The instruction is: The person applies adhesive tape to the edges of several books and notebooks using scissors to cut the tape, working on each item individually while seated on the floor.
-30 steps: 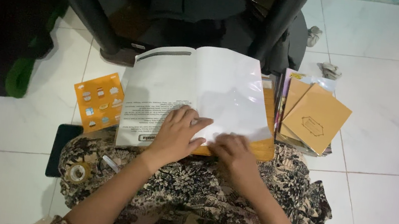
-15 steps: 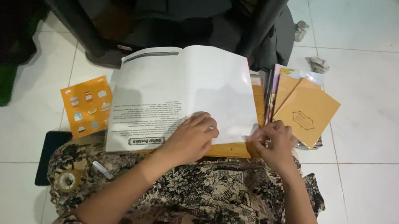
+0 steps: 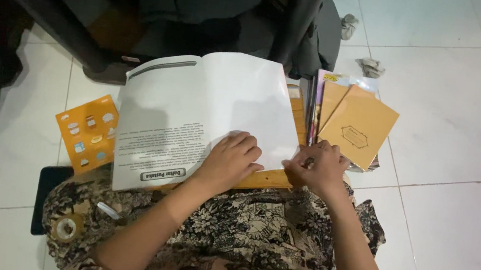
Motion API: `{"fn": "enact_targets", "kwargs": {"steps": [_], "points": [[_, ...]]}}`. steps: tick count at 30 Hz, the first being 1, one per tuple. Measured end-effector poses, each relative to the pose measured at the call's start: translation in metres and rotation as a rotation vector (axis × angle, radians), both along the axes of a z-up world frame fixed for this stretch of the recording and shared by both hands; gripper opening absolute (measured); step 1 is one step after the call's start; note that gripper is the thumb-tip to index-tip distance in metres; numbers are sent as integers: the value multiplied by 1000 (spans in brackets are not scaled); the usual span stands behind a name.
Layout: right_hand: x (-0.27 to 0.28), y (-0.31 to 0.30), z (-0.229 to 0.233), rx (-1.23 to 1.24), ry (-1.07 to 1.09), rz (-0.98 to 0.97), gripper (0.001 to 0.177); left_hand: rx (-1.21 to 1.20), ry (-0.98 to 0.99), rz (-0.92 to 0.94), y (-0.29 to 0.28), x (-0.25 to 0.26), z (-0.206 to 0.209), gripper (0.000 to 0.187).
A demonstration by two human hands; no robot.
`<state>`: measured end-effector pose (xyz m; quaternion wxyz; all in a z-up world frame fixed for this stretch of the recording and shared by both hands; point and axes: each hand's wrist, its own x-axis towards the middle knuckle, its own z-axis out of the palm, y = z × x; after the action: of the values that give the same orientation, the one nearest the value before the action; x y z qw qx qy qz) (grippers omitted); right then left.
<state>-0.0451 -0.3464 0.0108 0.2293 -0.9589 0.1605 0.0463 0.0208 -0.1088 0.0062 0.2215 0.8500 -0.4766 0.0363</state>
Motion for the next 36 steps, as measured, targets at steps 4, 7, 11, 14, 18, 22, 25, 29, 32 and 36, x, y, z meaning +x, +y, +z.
{"fn": "enact_targets", "kwargs": {"steps": [4,7,11,14,18,22,25,29,32,36], "points": [[-2,0,-5,-23,-18,-7,40,20,20,-32,1,3,-1,28],[1,0,-7,-9,14,-26,40,55,-7,-91,0,2,-5,28],[0,0,-5,2,16,-26,39,150,-150,-190,-2,0,-10,53],[0,2,1,-5,-25,-15,39,215,-138,-223,-4,0,-8,62],[2,2,8,91,6,-80,50,202,-152,-229,-5,2,-4,63],[0,-8,9,582,16,-157,42,115,-142,-243,0,3,0,46],[3,-17,-3,750,25,-146,40,48,-110,-244,2,4,-1,38],[8,-28,-28,766,46,-149,45,29,-114,-230,1,5,-5,42],[12,-33,-41,839,86,-177,44,56,-141,-233,-1,4,-9,48],[12,-35,-45,911,59,-167,47,92,-156,-237,-1,5,-10,54]]}}
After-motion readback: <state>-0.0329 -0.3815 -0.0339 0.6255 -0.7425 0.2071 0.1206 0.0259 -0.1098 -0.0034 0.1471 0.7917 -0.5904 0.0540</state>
